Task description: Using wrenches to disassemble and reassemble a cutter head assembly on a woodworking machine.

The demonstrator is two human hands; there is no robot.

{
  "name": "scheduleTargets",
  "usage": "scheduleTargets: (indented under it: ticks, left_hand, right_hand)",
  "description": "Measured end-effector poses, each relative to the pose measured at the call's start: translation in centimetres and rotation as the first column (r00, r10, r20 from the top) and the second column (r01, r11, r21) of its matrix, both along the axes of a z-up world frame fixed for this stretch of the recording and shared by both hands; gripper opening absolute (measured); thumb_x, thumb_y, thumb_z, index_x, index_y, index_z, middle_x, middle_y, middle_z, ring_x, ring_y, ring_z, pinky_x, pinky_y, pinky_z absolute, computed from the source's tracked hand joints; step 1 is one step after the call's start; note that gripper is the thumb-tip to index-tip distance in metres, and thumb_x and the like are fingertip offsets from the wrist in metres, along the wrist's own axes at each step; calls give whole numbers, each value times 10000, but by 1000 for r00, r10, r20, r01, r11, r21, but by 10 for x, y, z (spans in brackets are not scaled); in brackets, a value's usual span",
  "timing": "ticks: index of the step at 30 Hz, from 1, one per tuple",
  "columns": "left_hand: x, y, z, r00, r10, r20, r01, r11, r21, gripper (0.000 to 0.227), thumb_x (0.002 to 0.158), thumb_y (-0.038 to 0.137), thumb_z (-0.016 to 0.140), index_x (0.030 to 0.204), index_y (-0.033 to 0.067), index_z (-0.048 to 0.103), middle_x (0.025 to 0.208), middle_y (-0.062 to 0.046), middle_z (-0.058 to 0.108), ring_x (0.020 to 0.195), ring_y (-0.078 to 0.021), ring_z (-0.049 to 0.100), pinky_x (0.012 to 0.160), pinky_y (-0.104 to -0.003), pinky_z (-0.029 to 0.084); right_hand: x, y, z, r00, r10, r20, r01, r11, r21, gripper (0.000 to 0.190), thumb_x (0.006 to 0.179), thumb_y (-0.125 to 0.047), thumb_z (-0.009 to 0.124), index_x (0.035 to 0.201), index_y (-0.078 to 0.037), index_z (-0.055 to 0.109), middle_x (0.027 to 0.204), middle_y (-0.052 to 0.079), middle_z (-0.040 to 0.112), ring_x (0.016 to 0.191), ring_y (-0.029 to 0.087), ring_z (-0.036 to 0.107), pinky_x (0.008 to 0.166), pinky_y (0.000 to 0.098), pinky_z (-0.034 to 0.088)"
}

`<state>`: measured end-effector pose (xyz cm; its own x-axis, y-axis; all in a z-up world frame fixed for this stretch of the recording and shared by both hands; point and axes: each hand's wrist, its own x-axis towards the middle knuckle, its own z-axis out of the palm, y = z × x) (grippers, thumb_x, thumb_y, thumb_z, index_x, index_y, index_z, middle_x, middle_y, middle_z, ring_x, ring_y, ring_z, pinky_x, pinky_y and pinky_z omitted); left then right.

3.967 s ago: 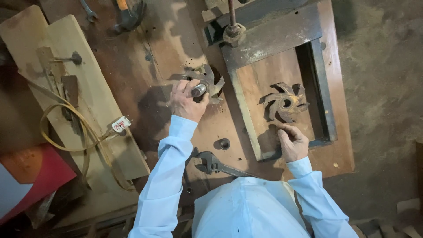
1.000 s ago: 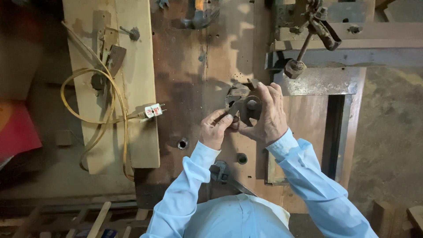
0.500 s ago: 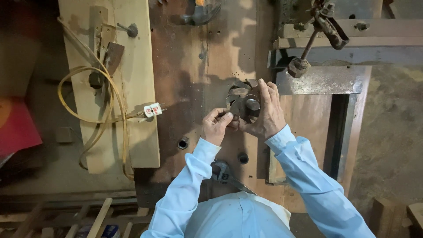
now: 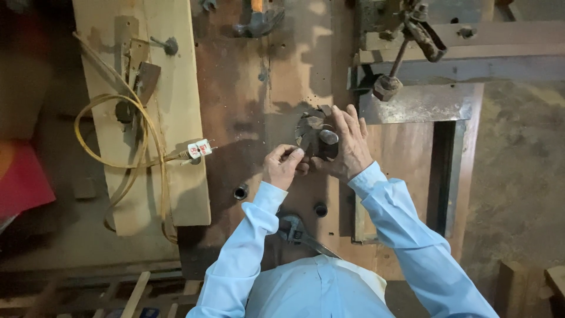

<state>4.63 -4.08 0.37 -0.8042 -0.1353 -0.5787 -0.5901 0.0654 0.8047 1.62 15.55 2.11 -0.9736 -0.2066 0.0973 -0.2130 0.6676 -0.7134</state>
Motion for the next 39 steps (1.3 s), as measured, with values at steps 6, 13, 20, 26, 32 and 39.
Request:
scheduleTargets:
  ticks: [6,13,20,26,32,39]
  left_hand:
    - [-1,-14,26,881,-95,-464,-70,943,-326,210,891,275,790,1037,130,751,892,-106,712,826,-252,722,674,-369,613]
    - [-51,4,38,730,-618,-293,210,610,-764,507,790,290,884,1243,288,657,1154,-30,544,1091,-341,627,876,-486,566]
    - [-64,8,28,817,-571,-78,386,643,-661,512,789,306,895,1200,403,606,1072,27,586,1082,-296,661,860,-506,583]
    - [-74,11,54,816,-553,169,543,632,-553,438,907,352,799,1226,472,525,1236,67,554,1217,-219,618,992,-516,521]
    - [-65,10,46,816,-536,217,554,614,-563,459,954,395,747,1323,490,491,1360,23,513,1334,-252,540,1067,-583,432]
    - [47,-55,39,840,-298,-453,6,840,-542,454,942,293,781,1334,161,594,1096,-126,614,1105,-346,628,969,-507,495]
  right_hand:
    - [11,36,-18,943,-275,-186,274,961,-31,888,688,-170,886,1496,-61,534,1284,206,535,1180,426,563,951,460,513]
    - [4,40,-31,777,-471,417,478,873,96,583,731,-468,909,1245,-274,712,950,-22,744,840,177,744,658,315,638]
    - [-3,36,-19,684,-422,594,491,870,53,456,775,-478,853,1147,-240,738,992,30,769,988,248,741,842,419,603]
    - [-10,30,-9,684,-401,610,466,883,57,385,770,-447,832,1097,-274,724,983,-17,757,1007,245,734,890,421,594]
    - [-9,26,20,643,-457,614,449,875,180,451,831,-445,793,1205,-221,677,1099,25,748,1084,250,712,935,429,581]
    - [101,27,16,831,-410,375,422,905,56,327,946,-227,764,1179,-75,591,996,202,668,917,415,702,724,505,576]
